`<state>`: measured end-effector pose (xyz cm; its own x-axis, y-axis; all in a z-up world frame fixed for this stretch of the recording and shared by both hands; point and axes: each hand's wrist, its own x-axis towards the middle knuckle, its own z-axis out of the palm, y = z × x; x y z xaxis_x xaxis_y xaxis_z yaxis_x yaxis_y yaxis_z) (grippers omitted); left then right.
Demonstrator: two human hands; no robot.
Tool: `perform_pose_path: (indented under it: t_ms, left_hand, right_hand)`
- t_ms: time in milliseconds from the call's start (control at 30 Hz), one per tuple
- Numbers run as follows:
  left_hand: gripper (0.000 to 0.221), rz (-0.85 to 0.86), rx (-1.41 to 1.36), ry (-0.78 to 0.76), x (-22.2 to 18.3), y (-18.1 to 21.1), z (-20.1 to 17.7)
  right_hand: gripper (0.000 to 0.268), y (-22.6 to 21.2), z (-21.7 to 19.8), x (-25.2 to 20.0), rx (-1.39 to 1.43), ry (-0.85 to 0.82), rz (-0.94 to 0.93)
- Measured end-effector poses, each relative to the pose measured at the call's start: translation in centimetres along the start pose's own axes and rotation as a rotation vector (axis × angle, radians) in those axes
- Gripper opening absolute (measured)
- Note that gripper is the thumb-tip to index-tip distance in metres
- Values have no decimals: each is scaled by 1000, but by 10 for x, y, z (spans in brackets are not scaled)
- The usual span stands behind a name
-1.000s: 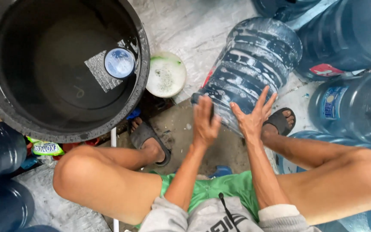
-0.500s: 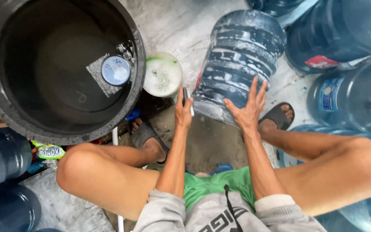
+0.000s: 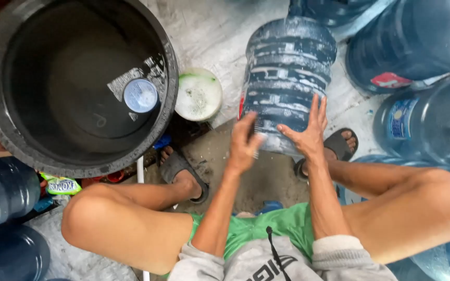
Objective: Scrubbing the exterior of a large plastic water jug with a sponge and soapy water
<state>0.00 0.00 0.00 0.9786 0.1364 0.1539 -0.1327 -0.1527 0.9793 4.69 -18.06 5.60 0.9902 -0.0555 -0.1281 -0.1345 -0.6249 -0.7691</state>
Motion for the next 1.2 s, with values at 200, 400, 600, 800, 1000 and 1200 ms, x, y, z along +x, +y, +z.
perform_pose_path:
  t_ms: [200,400,600,800,1000,1200]
  left_hand:
    - [62,-526,-160,263,4,-63,-15]
    - [63,13,248,82,-7,21,18]
    - [57,-396,-233,345,-11,-88,2]
    - [60,-389,-285,405,-11,-43,3]
    - [67,-120,47,540,-31,-87,16]
    - [64,-75,157,440,-21,-4,17]
  right_hand:
    - [127,6,-2,2,-3,-12,64]
    - [114,25,-1,9,-17,32,63]
    - [115,17,8,5,-28,31,67]
    - [117,1,10,5,-40,33,99]
    - [112,-21,22,-3,-74,72,76]
    - [106,-41,35,-5,-148,56,99]
